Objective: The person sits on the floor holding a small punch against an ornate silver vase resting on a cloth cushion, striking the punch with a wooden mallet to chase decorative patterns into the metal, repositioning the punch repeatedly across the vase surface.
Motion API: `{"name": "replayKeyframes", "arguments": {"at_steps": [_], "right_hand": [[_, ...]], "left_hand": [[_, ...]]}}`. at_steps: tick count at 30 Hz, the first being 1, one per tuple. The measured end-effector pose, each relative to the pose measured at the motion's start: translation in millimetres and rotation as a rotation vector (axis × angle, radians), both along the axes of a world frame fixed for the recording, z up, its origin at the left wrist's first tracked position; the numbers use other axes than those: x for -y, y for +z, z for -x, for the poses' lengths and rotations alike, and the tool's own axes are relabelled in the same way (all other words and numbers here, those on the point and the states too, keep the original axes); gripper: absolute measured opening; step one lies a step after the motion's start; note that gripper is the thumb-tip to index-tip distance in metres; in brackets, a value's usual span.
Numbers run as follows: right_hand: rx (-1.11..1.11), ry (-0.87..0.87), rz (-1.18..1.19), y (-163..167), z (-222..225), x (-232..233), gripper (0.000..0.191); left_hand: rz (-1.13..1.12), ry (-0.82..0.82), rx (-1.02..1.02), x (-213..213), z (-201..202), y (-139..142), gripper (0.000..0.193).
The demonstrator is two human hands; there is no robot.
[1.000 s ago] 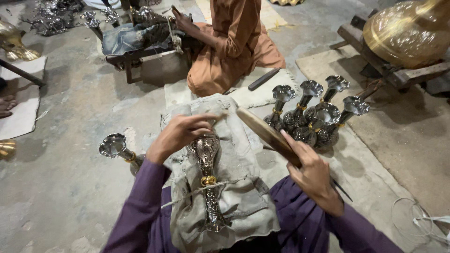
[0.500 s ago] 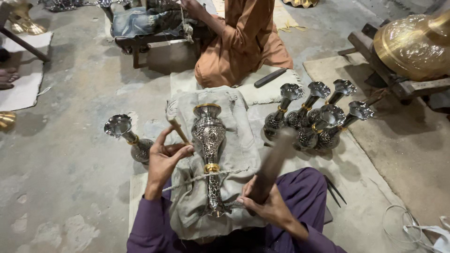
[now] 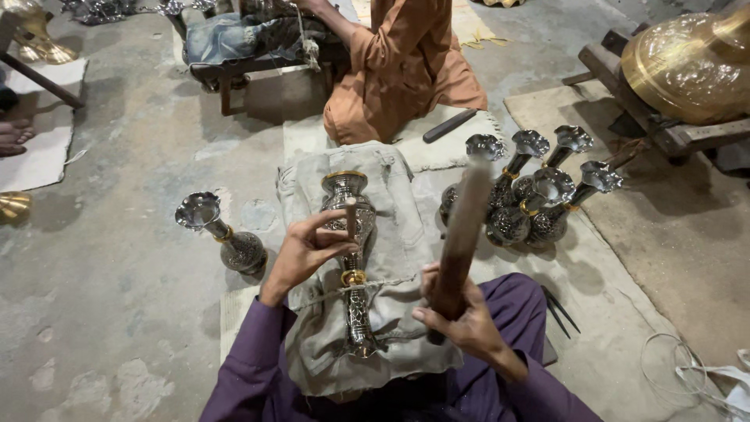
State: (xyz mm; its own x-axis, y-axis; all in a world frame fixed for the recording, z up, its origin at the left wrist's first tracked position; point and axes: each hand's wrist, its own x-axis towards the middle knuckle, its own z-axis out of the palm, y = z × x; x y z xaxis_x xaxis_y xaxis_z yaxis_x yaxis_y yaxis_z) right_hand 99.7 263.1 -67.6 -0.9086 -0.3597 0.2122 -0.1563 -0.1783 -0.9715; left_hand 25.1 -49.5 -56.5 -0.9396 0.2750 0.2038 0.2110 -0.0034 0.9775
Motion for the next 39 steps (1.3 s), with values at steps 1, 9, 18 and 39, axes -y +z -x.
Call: {"name": "replayKeyframes", "arguments": {"at_steps": [1,9,18,39], "right_hand": [[0.014,0.092,-0.055,-5.7,1.1,-2.1,0.041],[0.12,-0.071,-0.361,4.0,46.8,-29.5,0.047],[-0.769,-0.257,-0.961,100.3,98.4,-37.3,0.06],[-0.67,-0.207,-1.046,117.4,101.5,-21.5,0.062]], "left_hand": [[0.057,0.014,-0.006,-0.9,0.9,0.7,0.057],[0.169,0.012,-0.1,-2.4,-1.3,4.7,0.059],[0.252,0.041,-0.132,-8.4,-7.4,16.3,0.061],[0.274,0.196,-0.086,-18.4,-12.1,17.8,0.054]]}}
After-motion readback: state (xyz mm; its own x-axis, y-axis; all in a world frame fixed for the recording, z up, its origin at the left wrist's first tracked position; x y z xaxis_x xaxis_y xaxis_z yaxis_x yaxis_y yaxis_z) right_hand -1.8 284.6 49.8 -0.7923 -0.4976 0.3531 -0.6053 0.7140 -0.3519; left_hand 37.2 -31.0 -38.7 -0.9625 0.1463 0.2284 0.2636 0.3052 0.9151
